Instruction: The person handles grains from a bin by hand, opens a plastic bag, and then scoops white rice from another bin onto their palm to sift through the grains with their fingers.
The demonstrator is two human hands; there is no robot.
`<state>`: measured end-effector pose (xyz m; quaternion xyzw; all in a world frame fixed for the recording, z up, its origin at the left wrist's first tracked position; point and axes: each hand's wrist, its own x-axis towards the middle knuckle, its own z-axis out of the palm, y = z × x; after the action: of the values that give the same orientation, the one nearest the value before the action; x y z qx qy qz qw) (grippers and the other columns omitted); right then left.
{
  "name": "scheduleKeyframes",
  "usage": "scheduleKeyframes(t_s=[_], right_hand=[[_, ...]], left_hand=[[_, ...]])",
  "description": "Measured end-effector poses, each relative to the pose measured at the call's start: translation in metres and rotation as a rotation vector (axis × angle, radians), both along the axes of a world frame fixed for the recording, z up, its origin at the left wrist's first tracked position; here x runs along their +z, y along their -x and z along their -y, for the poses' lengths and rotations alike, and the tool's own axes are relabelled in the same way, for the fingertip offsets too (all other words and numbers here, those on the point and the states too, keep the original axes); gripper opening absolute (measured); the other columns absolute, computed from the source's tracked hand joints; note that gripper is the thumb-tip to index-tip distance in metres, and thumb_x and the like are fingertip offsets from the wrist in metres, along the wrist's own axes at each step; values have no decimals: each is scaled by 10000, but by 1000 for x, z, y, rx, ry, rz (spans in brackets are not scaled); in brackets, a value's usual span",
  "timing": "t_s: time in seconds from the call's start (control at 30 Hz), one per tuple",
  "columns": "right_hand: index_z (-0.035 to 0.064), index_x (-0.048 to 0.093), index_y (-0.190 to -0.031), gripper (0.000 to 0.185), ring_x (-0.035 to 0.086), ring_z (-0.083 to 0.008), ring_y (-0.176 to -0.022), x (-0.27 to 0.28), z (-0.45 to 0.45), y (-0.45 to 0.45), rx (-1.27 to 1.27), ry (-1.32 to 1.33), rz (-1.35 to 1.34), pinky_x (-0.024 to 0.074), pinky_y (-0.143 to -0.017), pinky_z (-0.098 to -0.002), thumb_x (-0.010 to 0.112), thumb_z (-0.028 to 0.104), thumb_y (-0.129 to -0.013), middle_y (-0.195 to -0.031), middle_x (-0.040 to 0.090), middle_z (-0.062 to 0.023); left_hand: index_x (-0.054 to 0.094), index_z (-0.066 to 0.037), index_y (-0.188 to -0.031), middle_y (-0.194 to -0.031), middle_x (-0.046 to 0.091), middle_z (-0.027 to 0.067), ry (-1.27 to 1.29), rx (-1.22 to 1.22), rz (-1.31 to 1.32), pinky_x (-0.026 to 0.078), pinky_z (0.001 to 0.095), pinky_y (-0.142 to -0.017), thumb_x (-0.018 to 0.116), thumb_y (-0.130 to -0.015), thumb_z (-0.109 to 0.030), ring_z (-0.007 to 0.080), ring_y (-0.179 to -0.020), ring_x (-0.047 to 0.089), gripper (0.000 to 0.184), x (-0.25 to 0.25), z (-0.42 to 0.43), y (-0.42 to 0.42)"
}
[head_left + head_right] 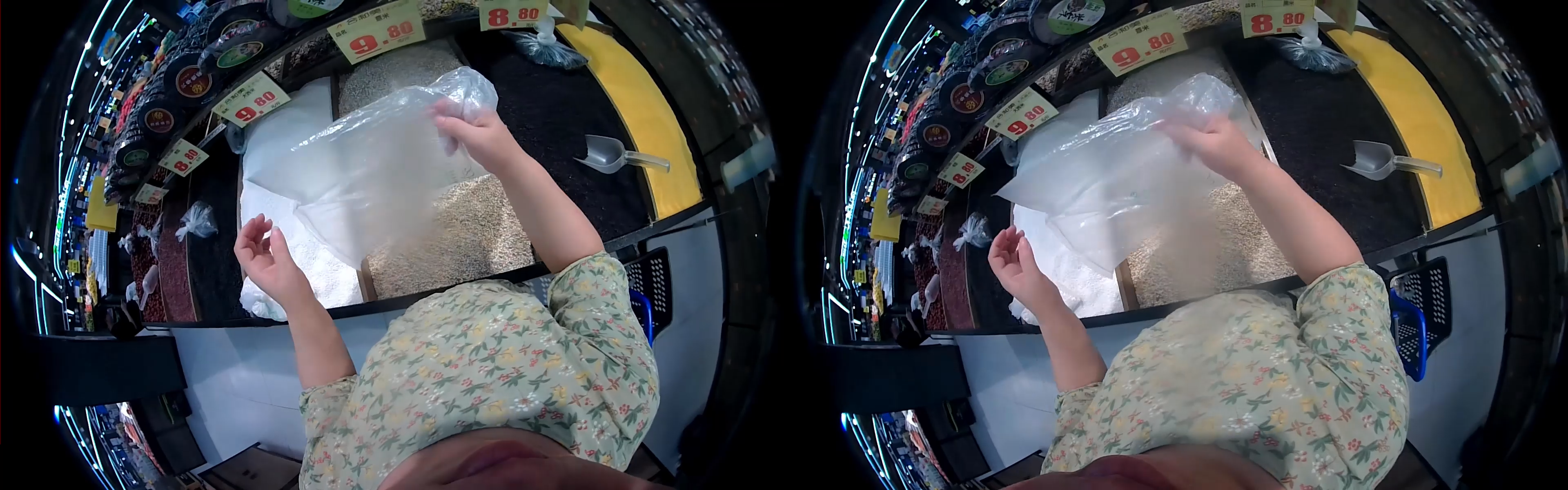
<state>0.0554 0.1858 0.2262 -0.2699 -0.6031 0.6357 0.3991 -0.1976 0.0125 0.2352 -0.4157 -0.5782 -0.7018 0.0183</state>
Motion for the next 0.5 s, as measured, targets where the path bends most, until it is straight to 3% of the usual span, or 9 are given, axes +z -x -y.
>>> scheduleKeyframes(t_s=[0.07,0.13,0.2,0.23,0.3,0.33,0.37,0.4,0.5], right_hand=[[27,601,-1076,244,600,-127,-800,4,25,1,-21,-73,99,495,-720,-294,574,102,-845,-913,625,-49],[53,657,-1020,235,585,-139,-724,3,51,12,-71,-565,211,461,-667,-300,586,112,-805,-854,652,-71],[44,673,-883,170,573,-172,-710,-27,62,26,-80,-1193,529,449,-661,-305,589,81,-739,-769,626,-84],[44,673,-883,170,573,-172,-710,-45,71,32,-85,-1194,535,449,-661,-305,589,81,-739,-769,626,-84],[25,648,-751,107,572,-211,-664,-74,89,35,136,-975,371,446,-607,-318,607,106,-695,-733,611,-76],[25,648,-751,107,572,-211,-664,-80,95,32,123,-974,381,446,-607,-318,607,106,-695,-733,611,-76],[20,638,-721,104,575,-223,-658,-85,101,30,254,-819,431,447,-599,-331,620,118,-689,-737,615,-85],[15,628,-691,114,578,-236,-651,-87,104,27,379,-657,474,449,-592,-345,632,129,-684,-741,620,-93],[28,634,-796,151,603,-277,-756,-31,116,8,451,-713,554,468,-687,-391,636,151,-709,-775,626,-122]], left_hand=[[492,8,-1144,-1064,553,117,107,-302,-24,440,280,-796,553,-813,31,149,-902,542,337,-26,24,-16],[454,23,-1220,-1159,533,146,341,-611,34,441,303,-820,606,-820,-61,174,-962,546,437,-26,32,-42],[432,38,-1255,-1197,526,159,397,-688,105,441,325,-844,667,-813,-220,213,-1006,553,563,-18,27,-69],[420,52,-1256,-1147,566,164,398,-693,114,447,338,-849,702,-780,-345,233,-1011,565,681,-21,26,-74],[437,47,-1239,-1106,586,159,416,-793,64,454,338,-833,707,-771,-366,238,-991,580,680,-18,24,-85],[454,42,-1221,-1066,606,154,436,-885,15,460,339,-818,713,-763,-388,243,-971,595,680,-18,23,-89],[526,23,-1140,-1001,622,148,612,-790,-194,469,339,-785,742,-741,-385,254,-920,616,610,-28,27,-83],[526,23,-1140,-1001,622,148,612,-807,-198,469,339,-785,742,-741,-385,254,-920,616,610,-27,28,-87],[599,10,-1029,-964,623,143,623,-712,-298,469,331,-768,737,-759,-286,269,-877,623,424,-26,31,-98]])
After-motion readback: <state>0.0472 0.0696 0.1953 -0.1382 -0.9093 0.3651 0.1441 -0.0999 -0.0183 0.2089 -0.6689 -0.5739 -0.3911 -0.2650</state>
